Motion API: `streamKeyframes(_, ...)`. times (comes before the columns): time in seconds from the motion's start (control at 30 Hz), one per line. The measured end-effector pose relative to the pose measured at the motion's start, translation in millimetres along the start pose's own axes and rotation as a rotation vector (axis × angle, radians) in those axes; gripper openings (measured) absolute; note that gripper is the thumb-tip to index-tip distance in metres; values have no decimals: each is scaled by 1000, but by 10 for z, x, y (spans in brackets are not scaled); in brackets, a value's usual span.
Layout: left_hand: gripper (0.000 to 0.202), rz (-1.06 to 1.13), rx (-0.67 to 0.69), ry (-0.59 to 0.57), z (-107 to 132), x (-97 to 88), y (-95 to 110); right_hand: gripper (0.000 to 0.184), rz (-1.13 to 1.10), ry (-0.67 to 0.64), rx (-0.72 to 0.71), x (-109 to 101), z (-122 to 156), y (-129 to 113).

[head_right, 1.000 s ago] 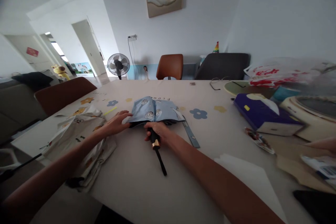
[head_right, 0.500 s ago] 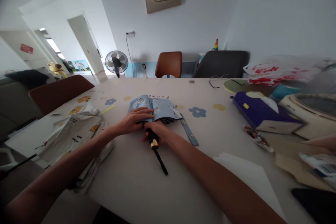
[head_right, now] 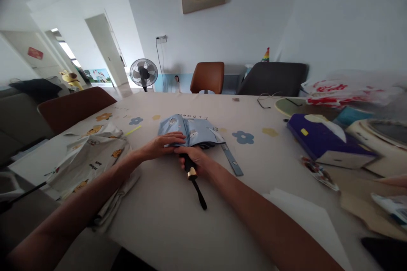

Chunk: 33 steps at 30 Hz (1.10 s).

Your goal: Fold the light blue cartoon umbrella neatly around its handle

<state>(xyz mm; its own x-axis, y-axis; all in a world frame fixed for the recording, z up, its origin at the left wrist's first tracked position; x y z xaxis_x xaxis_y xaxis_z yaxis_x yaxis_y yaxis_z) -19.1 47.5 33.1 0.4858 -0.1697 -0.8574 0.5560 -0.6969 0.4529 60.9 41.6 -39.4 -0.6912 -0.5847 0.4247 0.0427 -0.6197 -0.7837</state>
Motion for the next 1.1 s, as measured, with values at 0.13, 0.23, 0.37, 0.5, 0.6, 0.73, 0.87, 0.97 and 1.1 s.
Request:
streamKeyframes(0.13, 28, 44, 6, 38, 2, -27, -9, 33, -84, -71, -64, -32, -65, -27)
streamKeyframes(0.23, 26, 80, -5, 74, 5, -15, -35, 52, -127, -82, -61, -51, -101, -11)
streamKeyframes(0.37, 24, 84, 8, 134, 19, 19, -73, 52, -128, -19, -96, -78, -99, -32)
streamKeyframes(0.5, 22, 82, 6, 174, 39, 20, -87, 35, -136, -35, -145, -31, -69, -73)
streamKeyframes(0.6, 22, 170, -18, 193, 75, -52, -54, 28, -152, -35, -127, -6, -48, -70)
streamKeyframes(0.73, 21, 365, -204, 226, 156, -154, -126, 22, -133, 29, -68, 0, -22, -44)
streamKeyframes(0.87, 24, 306, -393, 430, 226, -291, -341, 28, 12, 171, -5, -38, 6, 16)
streamKeyframes(0.97, 26, 215, -573, 576, 203, -418, -609, 28, 128, 264, -41, -63, 23, 27)
streamKeyframes(1.1, 56, 241, -840, 705, 115, -638, -1007, 26, 231, 244, -100, -3, 21, 38)
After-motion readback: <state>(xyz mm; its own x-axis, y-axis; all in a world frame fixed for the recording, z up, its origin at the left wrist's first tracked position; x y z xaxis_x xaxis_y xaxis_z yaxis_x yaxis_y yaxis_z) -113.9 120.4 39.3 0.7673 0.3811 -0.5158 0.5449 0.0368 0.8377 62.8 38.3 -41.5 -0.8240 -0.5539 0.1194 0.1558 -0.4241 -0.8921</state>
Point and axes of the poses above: each hand's wrist, its own z-axis away from the middle knuckle, its own x-axis out of the palm, y = z × x, the point moved 8 cm from there along -z, towards the middle knuckle, and after that the axes turned 8 degrees about -y, right-handed, at the moved point
